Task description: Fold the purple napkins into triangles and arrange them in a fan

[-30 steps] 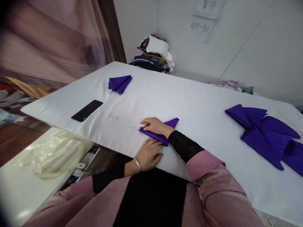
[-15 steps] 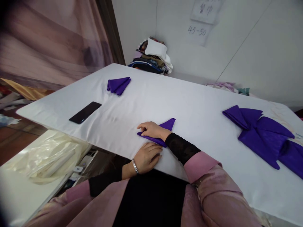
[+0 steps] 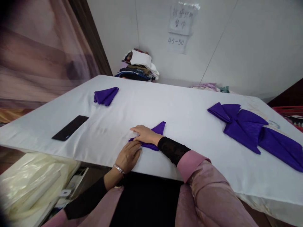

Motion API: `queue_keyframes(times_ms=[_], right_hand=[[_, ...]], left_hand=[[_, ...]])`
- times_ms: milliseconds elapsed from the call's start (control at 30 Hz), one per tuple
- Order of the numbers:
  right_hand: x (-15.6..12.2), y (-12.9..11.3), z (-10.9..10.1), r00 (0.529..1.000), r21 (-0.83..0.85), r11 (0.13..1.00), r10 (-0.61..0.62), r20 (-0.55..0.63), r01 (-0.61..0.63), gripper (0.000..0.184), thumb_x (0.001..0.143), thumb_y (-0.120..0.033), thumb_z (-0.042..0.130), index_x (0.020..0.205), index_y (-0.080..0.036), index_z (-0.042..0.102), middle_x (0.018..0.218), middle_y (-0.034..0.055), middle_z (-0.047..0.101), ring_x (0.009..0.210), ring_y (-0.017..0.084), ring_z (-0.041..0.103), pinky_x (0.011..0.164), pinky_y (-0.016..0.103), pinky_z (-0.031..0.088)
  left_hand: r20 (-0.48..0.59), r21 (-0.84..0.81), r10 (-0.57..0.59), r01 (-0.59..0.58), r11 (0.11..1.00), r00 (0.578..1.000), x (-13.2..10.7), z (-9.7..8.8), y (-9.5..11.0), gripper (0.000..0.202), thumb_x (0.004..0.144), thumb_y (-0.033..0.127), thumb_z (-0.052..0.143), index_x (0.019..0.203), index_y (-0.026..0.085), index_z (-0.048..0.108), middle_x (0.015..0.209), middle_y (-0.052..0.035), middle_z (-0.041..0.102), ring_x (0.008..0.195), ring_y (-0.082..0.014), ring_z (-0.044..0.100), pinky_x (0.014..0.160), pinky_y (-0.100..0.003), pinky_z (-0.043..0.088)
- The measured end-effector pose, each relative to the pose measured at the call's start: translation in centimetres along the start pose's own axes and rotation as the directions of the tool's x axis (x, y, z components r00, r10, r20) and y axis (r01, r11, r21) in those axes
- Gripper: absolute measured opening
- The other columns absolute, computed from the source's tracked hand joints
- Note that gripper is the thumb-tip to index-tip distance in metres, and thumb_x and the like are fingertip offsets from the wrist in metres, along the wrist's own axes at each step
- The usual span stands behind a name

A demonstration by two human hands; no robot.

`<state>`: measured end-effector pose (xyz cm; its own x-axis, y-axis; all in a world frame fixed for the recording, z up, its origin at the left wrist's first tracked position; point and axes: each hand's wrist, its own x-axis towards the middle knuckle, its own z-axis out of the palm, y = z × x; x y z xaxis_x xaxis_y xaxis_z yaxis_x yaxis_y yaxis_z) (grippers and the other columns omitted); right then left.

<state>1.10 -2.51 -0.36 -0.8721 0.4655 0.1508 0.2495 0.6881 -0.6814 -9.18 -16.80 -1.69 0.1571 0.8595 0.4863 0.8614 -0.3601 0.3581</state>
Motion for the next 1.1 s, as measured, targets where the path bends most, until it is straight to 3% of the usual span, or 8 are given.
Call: queue_keyframes(times_ms=[200,367,500,700,800,900,1000,1100], right_hand=[[-3.0,3.8,-3.7,0.975,-0.098,0.986,0.115,-0.188,-0.135,0.032,0.08,-0.02,0.063,0.112,-0.02,0.064,0.117,0.0083,0.062,0.111,0.022,0.053,0.099,0.04,0.038],[-5.7,6.9,-8.3,0.963,-0.167,0.95,0.251,-0.097,-0.265,0.031,0.075,-0.025,0.068,0.105,-0.021,0.067,0.112,0.0083,0.064,0.104,0.024,0.057,0.093,0.039,0.042],[-6.2,6.9,-9.9,0.945,-0.171,0.931,0.326,-0.012,-0.323,0.036,0.068,-0.024,0.072,0.104,-0.022,0.068,0.107,0.008,0.066,0.098,0.025,0.059,0.085,0.036,0.043],[-6.3,5.5,-10.1,0.901,-0.188,0.898,0.421,0.106,-0.398,0.013,0.066,-0.019,0.072,0.078,-0.022,0.07,0.078,0.0032,0.066,0.069,0.019,0.058,0.063,0.029,0.042],[-7.3,4.3,-11.0,0.946,-0.233,0.924,0.322,0.048,-0.303,0.003,0.071,-0.018,0.067,0.072,-0.02,0.067,0.077,0.0037,0.063,0.069,0.017,0.056,0.063,0.029,0.041],[-9.2,2.2,-12.2,0.973,-0.368,0.915,0.087,-0.215,-0.163,0.009,0.082,-0.02,0.056,0.082,-0.02,0.066,0.087,0.0066,0.061,0.079,0.019,0.055,0.07,0.031,0.043],[-11.9,0.7,-12.1,0.895,-0.526,0.838,-0.116,-0.43,-0.144,0.017,0.088,-0.018,0.047,0.091,-0.018,0.064,0.098,0.0109,0.061,0.093,0.023,0.054,0.079,0.037,0.045],[-15.3,1.1,-10.2,0.913,-0.545,0.834,-0.155,-0.378,-0.084,0.019,0.087,-0.014,0.045,0.089,-0.018,0.064,0.103,0.0111,0.063,0.096,0.023,0.056,0.083,0.04,0.047]], left_hand=[[0.038,-0.021,-0.037,0.038,0.999,0.999,1.3,-0.1,-1.0,0.021,0.09,0.023,0.044,0.091,0.02,0.065,0.09,-0.006,0.068,0.085,-0.0189,0.061,0.081,-0.036,0.052],[0.164,0.07,-0.234,0.225,0.972,0.958,3.3,-0.3,-2.0,0.018,0.086,0.025,0.051,0.1,0.022,0.063,0.091,-0.0046,0.065,0.082,-0.0184,0.061,0.072,-0.032,0.051],[0.24,0.15,-0.287,0.257,0.955,0.927,5.0,-1.0,-2.8,0.023,0.079,0.032,0.062,0.099,0.021,0.064,0.103,-0.0074,0.062,0.096,-0.0238,0.058,0.081,-0.037,0.048],[0.474,0.141,-0.429,0.414,0.899,0.769,6.9,-1.5,-3.6,0.011,0.077,0.031,0.061,0.082,0.022,0.063,0.082,-0.0014,0.065,0.078,-0.0194,0.06,0.069,-0.031,0.047],[0.345,0.168,-0.313,0.27,0.948,0.885,8.5,-2.8,-3.2,0.005,0.077,0.026,0.061,0.076,0.021,0.061,0.08,-0.003,0.063,0.08,-0.0203,0.058,0.071,-0.032,0.045],[0.049,0.24,-0.081,0.067,0.968,0.996,10.2,-4.5,-2.4,0.003,0.078,0.022,0.058,0.08,0.02,0.06,0.088,-0.0068,0.063,0.088,-0.0239,0.056,0.078,-0.038,0.043],[-0.09,0.267,0.156,-0.127,0.955,0.984,10.7,-4.4,-1.7,0.007,0.079,0.016,0.055,0.083,0.02,0.06,0.096,-0.0078,0.064,0.094,-0.025,0.056,0.083,-0.042,0.04],[0.047,0.234,0.334,-0.336,0.912,0.941,9.4,-2.0,-1.4,0.011,0.079,0.011,0.052,0.081,0.019,0.059,0.098,-0.0079,0.066,0.093,-0.0244,0.057,0.083,-0.042,0.041]])
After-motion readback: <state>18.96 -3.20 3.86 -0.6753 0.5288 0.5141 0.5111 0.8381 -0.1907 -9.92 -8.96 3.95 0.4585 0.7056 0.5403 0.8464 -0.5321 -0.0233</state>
